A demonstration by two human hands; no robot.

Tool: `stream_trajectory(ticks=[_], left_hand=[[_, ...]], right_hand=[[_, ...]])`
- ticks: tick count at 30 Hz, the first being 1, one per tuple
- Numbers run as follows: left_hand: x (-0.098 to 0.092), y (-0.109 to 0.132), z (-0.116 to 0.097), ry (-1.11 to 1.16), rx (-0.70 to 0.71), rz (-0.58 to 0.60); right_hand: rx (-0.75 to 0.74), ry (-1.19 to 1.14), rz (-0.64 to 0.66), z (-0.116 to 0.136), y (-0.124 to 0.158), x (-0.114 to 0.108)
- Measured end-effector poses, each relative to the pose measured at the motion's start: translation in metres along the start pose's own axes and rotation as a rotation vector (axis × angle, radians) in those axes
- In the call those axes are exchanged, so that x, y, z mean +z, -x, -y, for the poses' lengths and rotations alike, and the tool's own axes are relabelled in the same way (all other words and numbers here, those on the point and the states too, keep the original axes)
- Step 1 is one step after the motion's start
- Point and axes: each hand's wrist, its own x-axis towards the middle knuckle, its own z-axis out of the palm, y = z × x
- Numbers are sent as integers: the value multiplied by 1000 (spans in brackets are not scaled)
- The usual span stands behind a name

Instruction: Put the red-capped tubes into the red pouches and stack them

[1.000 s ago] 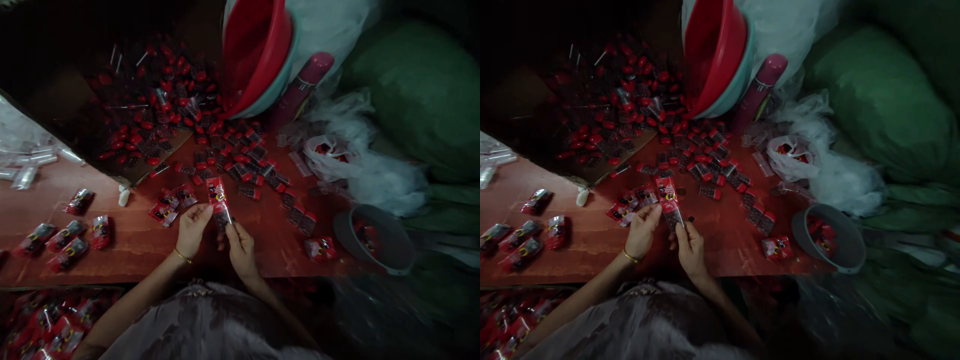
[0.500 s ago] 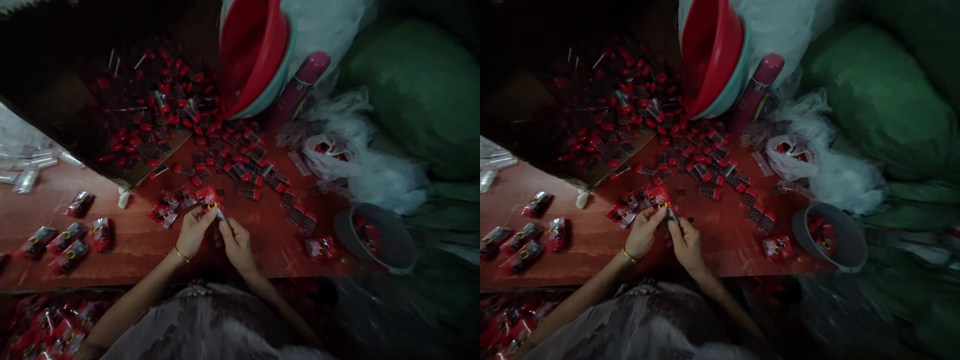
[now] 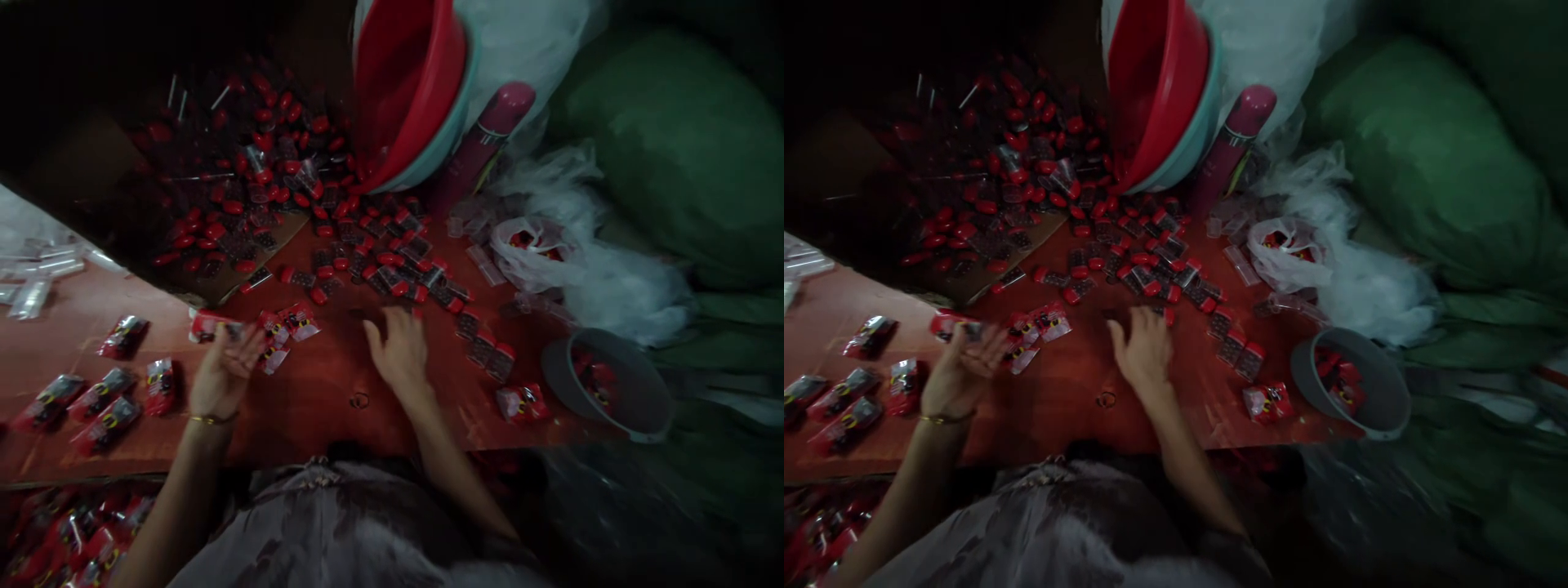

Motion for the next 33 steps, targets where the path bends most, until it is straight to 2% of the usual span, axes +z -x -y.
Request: stream_trajectory(ticks=[2,4,7,9,12,14,16,18,21,29,33], left_hand=[[-22,-14,-27,103,102,-142],[-36,-23,-42,157,155,-171],[-33,-20,-36,65,201,-141],[-17,-15,-19,-173,329,-91],[12,-13,10,-802,656,144],[26,-19,24,-1165,838,239],[32,-29,33,-1421,920,276],[32,-36,39,-1575,939,283],[27,-38,46,-1657,978,268],[24,-34,58,-1669,1043,214],[24,-36,57,-1650,1060,178]], right_hand=[[75,193,-16,-23,-8,-1],[80,274,42,-37,-8,3],[6,284,59,-38,4,11],[-51,253,23,-31,13,17],[-106,220,-1,-22,21,23],[-129,220,8,-21,22,25],[-140,220,6,-22,21,26],[-140,212,1,-24,20,26],[-137,202,5,-24,20,25],[-140,176,-8,-24,21,27],[-155,135,-81,-23,22,22]])
